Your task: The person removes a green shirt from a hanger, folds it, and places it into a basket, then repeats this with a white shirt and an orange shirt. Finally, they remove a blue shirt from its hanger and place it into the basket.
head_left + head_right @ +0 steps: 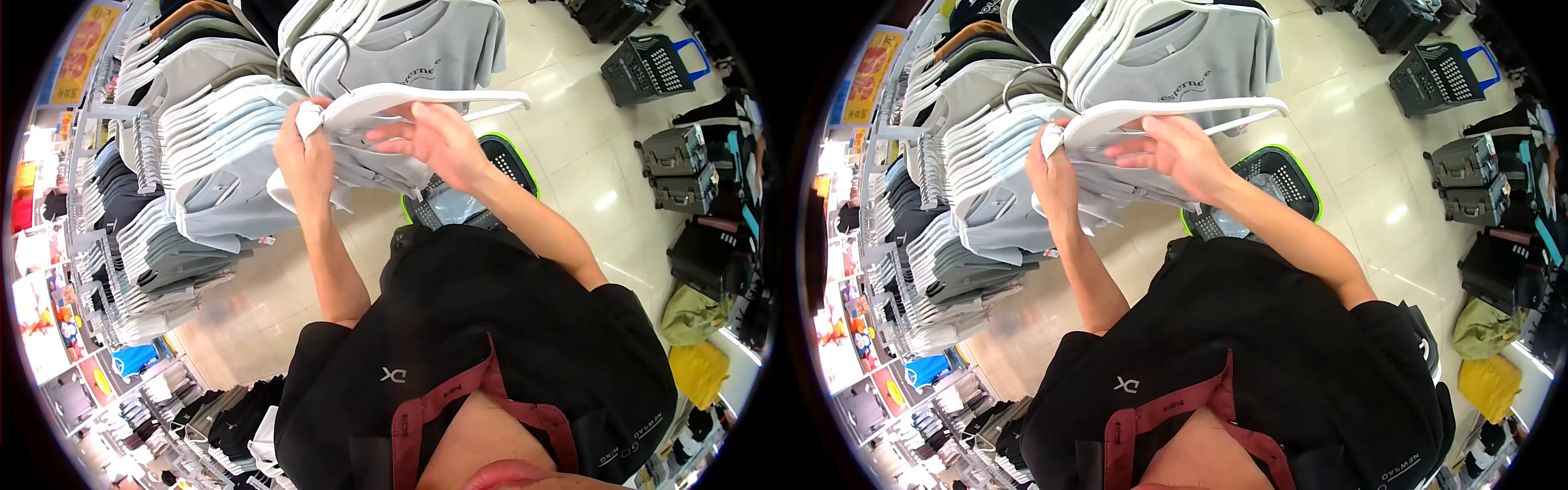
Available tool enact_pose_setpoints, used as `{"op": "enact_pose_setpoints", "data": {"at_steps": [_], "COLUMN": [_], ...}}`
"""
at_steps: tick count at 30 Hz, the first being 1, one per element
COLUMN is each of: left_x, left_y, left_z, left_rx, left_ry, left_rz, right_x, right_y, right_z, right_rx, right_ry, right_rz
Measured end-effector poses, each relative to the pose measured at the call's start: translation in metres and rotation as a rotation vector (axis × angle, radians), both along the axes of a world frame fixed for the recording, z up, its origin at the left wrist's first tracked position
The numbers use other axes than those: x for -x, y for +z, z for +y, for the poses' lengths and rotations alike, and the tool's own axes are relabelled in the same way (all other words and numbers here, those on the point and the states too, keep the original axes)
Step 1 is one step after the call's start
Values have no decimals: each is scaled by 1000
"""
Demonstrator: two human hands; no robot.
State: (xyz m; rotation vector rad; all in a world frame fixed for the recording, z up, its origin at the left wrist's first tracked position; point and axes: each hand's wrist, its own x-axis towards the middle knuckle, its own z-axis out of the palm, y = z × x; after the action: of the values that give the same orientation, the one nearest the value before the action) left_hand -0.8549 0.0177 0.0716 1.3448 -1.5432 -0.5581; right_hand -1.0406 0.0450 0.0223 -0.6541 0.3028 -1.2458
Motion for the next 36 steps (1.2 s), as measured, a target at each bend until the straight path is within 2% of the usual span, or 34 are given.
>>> {"op": "enact_pose_setpoints", "data": {"at_steps": [2,3,6,7,9,11,13,14,15,17,20,23,26,29,31,33,35,36], "left_x": [-4,-7,-13,-12,-10,-7,-4,-3,-2,-3,-7,-17,-34,-26,-21,-18,-24,-24], "left_y": [1,2,2,3,6,7,10,10,11,11,9,0,-17,-23,-20,-17,-24,-23], "left_z": [-2,-2,-6,-6,-5,-5,-4,-3,-1,-1,1,6,6,15,19,19,16,16], "left_rx": [36,36,23,23,-4,6,-25,-27,-57,-86,-108,-180,-323,-401,-476,-506,-469,-436], "left_ry": [22,28,18,13,41,13,-3,-12,-20,-35,-49,-33,-108,-134,-93,-198,-283,-318], "left_rz": [84,84,236,236,271,270,232,231,200,171,169,197,200,331,343,459,453,457], "right_x": [14,23,42,40,35,28,19,19,20,24,44,74,104,134,147,154,155,156], "right_y": [4,-4,-41,-48,-61,-85,-109,-103,-104,-108,-133,-125,-83,-68,-66,-54,-18,-9], "right_z": [16,19,30,30,26,15,-5,-15,-22,-40,-54,-57,-47,-55,-58,-58,-47,-44], "right_rx": [23,23,112,111,-143,-207,-143,-78,-83,-9,89,142,78,-11,3,2,1,10], "right_ry": [-88,-82,16,10,-3,-82,-350,-351,-359,-220,-228,-334,-396,-353,-444,-433,-495,-529], "right_rz": [204,203,499,499,702,688,866,1015,1015,1321,1231,1257,1261,1247,1250,1239,1004,978]}}
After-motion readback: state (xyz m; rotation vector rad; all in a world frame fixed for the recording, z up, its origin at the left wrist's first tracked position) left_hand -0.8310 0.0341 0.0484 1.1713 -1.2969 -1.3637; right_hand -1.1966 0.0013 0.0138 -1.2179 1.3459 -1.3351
